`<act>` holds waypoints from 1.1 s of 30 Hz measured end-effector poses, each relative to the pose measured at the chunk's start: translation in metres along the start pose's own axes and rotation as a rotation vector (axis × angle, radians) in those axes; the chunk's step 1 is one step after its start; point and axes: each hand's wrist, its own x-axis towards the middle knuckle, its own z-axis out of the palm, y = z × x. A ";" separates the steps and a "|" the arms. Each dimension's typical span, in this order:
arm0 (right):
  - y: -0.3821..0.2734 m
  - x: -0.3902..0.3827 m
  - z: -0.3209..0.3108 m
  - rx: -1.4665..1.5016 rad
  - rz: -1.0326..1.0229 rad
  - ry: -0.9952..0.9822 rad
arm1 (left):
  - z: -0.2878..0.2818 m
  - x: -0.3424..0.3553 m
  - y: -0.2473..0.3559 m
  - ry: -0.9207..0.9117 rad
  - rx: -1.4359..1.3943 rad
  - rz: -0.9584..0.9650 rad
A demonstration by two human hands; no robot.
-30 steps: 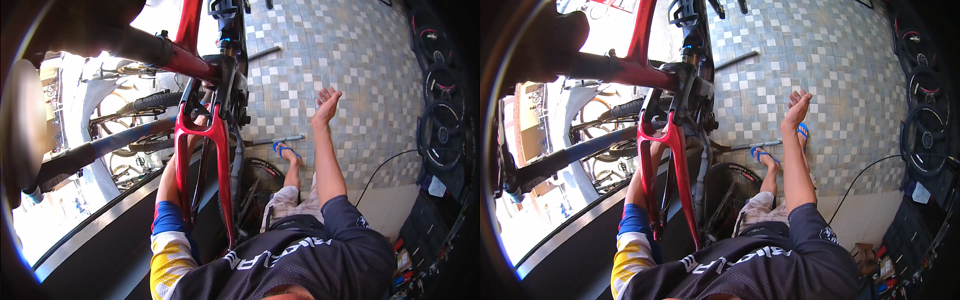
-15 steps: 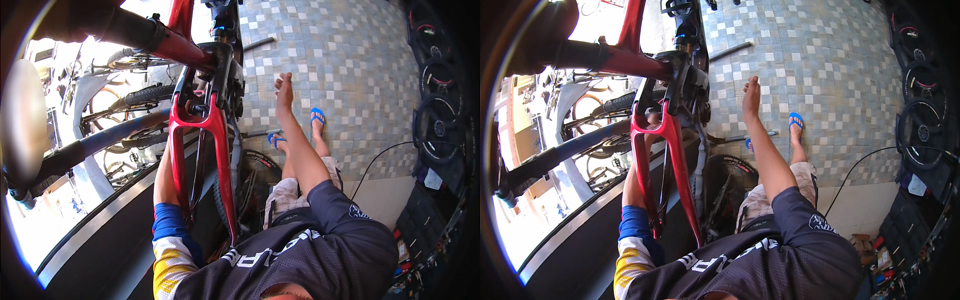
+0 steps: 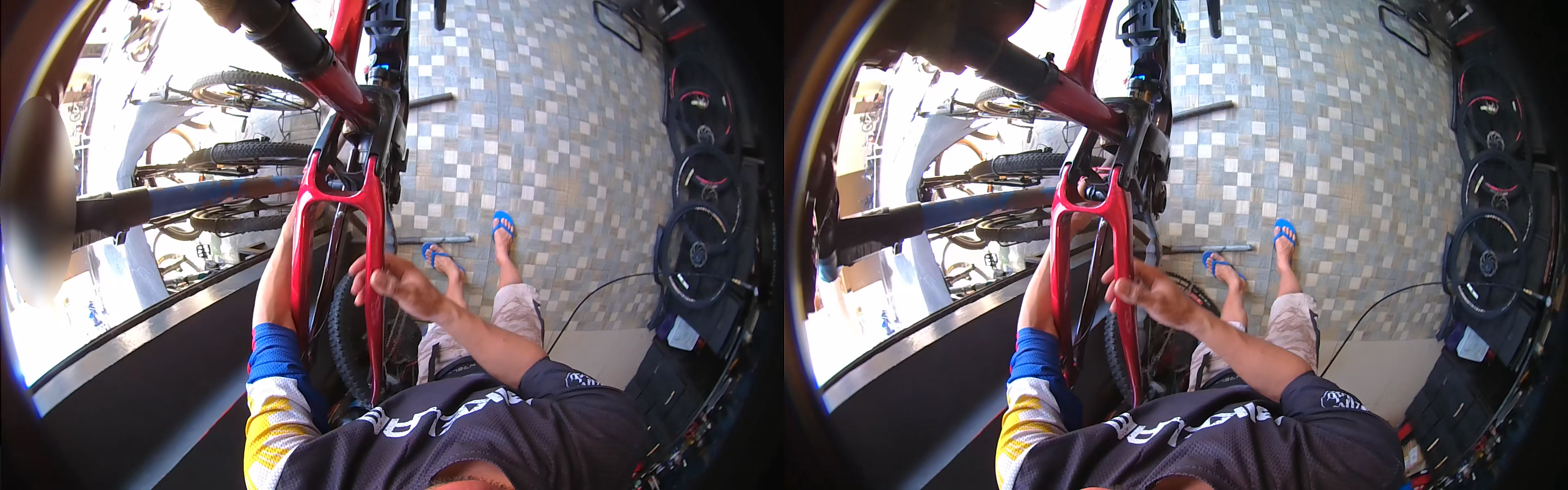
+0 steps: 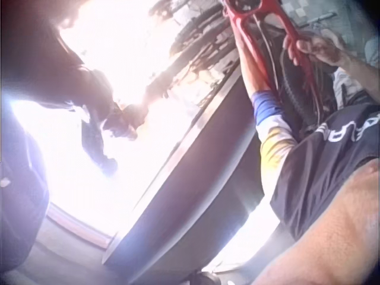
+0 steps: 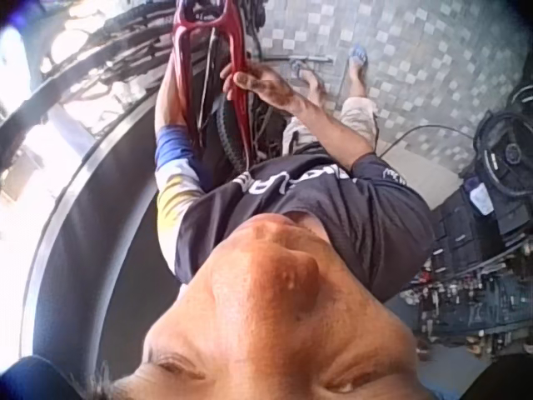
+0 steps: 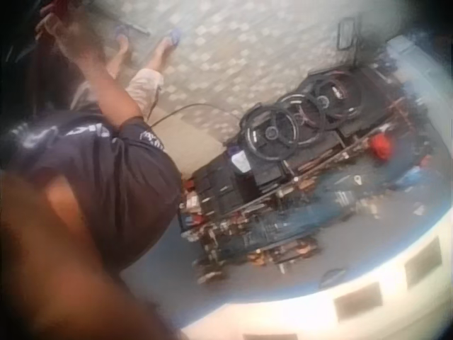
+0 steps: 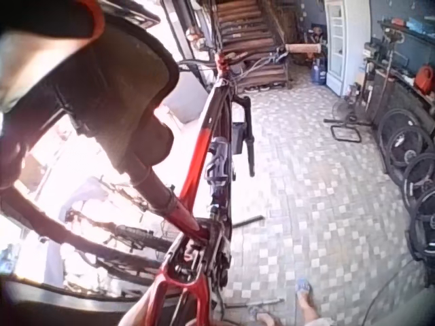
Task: The person removes a red crank arm from a red mountain bike using a wrench and a rag, then retrieves a torque wrench from the workbench and uses it to tighten bolts on the bike frame. The person handles the crank arm, wrench, rag, and torque wrench throughout the task.
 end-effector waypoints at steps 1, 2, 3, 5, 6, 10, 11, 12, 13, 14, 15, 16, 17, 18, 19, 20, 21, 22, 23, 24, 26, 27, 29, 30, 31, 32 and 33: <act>-0.002 -0.004 0.010 0.051 -0.010 -0.037 | 0.004 -0.008 0.000 0.028 -0.055 -0.022; -0.009 -0.006 0.019 0.132 0.043 0.017 | 0.008 -0.015 -0.001 0.055 -0.109 -0.042; -0.008 -0.007 0.018 0.086 0.065 0.054 | 0.012 -0.020 -0.001 0.077 -0.157 -0.055; -0.009 -0.010 0.016 -0.005 0.108 0.122 | 0.018 -0.028 0.001 0.120 -0.246 -0.077; -0.010 -0.011 0.016 -0.015 0.075 0.172 | 0.021 -0.029 0.001 0.137 -0.287 -0.084; -0.023 -0.019 0.016 -0.032 0.093 0.272 | 0.025 -0.037 0.003 0.185 -0.416 -0.097; -0.022 -0.019 0.014 -0.027 0.090 0.274 | 0.024 -0.037 0.003 0.188 -0.435 -0.101; -0.020 -0.019 0.012 -0.021 0.086 0.278 | 0.021 -0.036 0.002 0.189 -0.447 -0.105; -0.020 -0.020 0.011 -0.018 0.088 0.280 | 0.020 -0.038 0.001 0.192 -0.462 -0.114; -0.021 -0.023 0.010 -0.025 0.113 0.267 | 0.019 -0.041 0.000 0.194 -0.466 -0.121; -0.022 -0.023 0.009 -0.032 0.125 0.245 | 0.016 -0.043 -0.002 0.198 -0.472 -0.124; -0.022 -0.024 0.008 -0.033 0.134 0.239 | 0.015 -0.040 -0.002 0.184 -0.471 -0.128; -0.023 -0.024 0.008 -0.035 0.142 0.232 | 0.014 -0.038 -0.001 0.170 -0.475 -0.132; -0.023 -0.024 0.007 -0.040 0.152 0.243 | 0.014 -0.036 0.000 0.156 -0.475 -0.138; -0.024 -0.024 0.008 -0.041 0.149 0.252 | 0.010 -0.033 0.003 0.141 -0.468 -0.139; -0.025 -0.024 0.008 -0.042 0.146 0.259 | 0.008 -0.032 0.005 0.128 -0.459 -0.139; -0.025 -0.024 0.008 -0.043 0.143 0.267 | 0.004 -0.030 0.008 0.121 -0.434 -0.141; -0.025 -0.025 0.009 -0.043 0.148 0.274 | 0.001 -0.030 0.008 0.119 -0.374 -0.114; -0.024 -0.025 0.010 -0.043 0.153 0.281 | -0.002 -0.030 0.008 0.118 -0.314 -0.086; -0.024 -0.026 0.011 -0.044 0.159 0.288 | -0.004 -0.031 0.008 0.117 -0.221 -0.028; -0.023 -0.028 0.013 -0.067 0.155 0.315 | -0.005 -0.031 0.007 0.165 -0.081 0.105; -0.023 -0.028 0.014 -0.079 0.154 0.327 | -0.002 -0.030 0.007 0.215 -0.032 0.179; -0.024 -0.026 0.014 -0.114 0.152 0.359 | 0.004 -0.027 0.006 0.164 -0.165 -0.008; -0.024 -0.027 0.015 -0.103 0.147 0.370 | 0.008 -0.027 0.005 0.155 -0.236 -0.056; -0.024 -0.027 0.018 -0.094 0.154 0.364 | 0.016 -0.031 -0.007 0.199 -0.316 0.058; -0.025 -0.027 0.020 -0.093 0.141 0.374 | 0.025 -0.031 -0.009 0.219 -0.367 -0.010; -0.025 -0.026 0.021 -0.084 0.137 0.373 | 0.034 -0.029 -0.011 0.250 -0.429 -0.008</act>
